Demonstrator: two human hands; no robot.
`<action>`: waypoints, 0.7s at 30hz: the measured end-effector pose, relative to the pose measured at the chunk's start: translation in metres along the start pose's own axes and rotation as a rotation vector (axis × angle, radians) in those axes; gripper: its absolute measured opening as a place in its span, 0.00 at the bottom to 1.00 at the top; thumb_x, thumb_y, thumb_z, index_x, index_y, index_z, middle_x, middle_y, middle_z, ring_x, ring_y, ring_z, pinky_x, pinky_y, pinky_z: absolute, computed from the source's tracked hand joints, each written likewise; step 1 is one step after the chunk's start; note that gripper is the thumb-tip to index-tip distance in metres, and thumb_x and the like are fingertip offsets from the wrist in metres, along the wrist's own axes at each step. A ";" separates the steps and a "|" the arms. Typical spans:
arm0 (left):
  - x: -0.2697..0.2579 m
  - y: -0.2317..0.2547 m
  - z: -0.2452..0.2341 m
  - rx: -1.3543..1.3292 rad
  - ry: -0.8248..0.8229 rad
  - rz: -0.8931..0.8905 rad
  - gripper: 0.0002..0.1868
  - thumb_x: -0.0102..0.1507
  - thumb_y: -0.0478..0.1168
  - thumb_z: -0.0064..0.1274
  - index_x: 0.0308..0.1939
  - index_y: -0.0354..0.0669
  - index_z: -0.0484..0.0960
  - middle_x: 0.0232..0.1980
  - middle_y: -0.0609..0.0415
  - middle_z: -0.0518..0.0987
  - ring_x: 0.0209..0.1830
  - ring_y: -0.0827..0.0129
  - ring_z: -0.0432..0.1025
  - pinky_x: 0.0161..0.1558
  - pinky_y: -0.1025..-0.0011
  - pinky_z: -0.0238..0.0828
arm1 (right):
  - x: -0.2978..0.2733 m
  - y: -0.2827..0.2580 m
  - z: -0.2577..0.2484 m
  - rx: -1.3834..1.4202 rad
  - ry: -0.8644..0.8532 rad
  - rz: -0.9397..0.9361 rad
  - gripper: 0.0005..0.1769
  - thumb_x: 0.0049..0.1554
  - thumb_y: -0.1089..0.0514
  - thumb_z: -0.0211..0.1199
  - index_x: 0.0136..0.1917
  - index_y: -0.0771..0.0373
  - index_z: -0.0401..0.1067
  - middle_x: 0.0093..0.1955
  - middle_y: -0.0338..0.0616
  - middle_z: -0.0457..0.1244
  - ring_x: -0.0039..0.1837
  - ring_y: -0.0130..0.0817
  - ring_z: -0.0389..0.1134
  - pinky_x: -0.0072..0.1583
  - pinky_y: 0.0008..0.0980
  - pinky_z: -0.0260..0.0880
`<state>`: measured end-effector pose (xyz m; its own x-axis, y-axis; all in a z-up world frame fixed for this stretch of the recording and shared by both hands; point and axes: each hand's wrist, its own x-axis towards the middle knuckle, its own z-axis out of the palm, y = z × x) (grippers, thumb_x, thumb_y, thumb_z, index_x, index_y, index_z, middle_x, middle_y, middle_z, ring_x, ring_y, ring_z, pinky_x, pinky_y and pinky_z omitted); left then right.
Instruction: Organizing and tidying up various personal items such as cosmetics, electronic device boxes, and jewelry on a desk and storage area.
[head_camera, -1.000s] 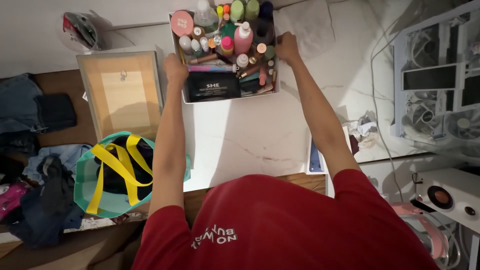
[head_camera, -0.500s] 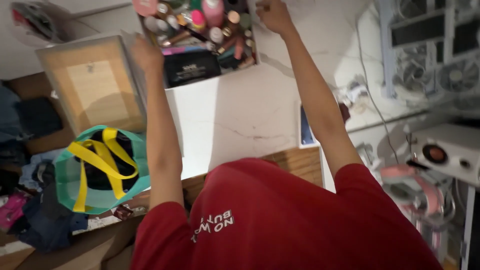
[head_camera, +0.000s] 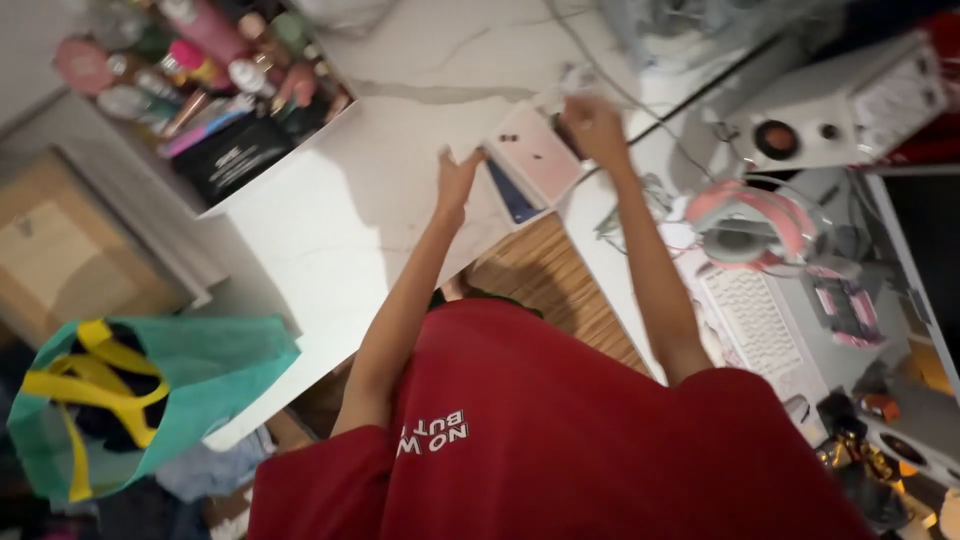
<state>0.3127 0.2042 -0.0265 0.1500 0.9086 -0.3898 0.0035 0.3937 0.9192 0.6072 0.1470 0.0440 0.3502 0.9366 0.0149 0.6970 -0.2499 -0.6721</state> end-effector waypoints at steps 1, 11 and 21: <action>-0.009 -0.009 0.020 -0.196 -0.187 -0.282 0.50 0.58 0.50 0.66 0.73 0.31 0.54 0.69 0.37 0.70 0.70 0.53 0.66 0.67 0.61 0.64 | -0.020 0.029 0.004 -0.038 -0.044 0.069 0.15 0.72 0.52 0.52 0.60 0.59 0.78 0.58 0.49 0.72 0.59 0.44 0.74 0.63 0.38 0.73; -0.034 0.049 0.074 0.198 -0.115 -0.671 0.78 0.40 0.65 0.74 0.78 0.29 0.44 0.80 0.33 0.48 0.78 0.35 0.49 0.64 0.22 0.53 | -0.076 -0.014 0.005 0.186 -0.171 0.309 0.37 0.54 0.33 0.65 0.66 0.59 0.73 0.59 0.49 0.71 0.60 0.39 0.72 0.62 0.36 0.70; -0.026 0.046 0.086 0.197 -0.046 -0.686 0.74 0.46 0.62 0.72 0.80 0.36 0.38 0.80 0.37 0.40 0.76 0.32 0.52 0.61 0.24 0.62 | -0.082 -0.014 0.038 0.435 -0.432 0.390 0.39 0.55 0.33 0.67 0.66 0.66 0.71 0.59 0.49 0.70 0.59 0.35 0.72 0.58 0.32 0.71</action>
<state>0.3939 0.1869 0.0305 0.0918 0.4569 -0.8848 0.2896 0.8379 0.4627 0.5452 0.0833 0.0242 0.1817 0.8352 -0.5190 0.2287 -0.5492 -0.8038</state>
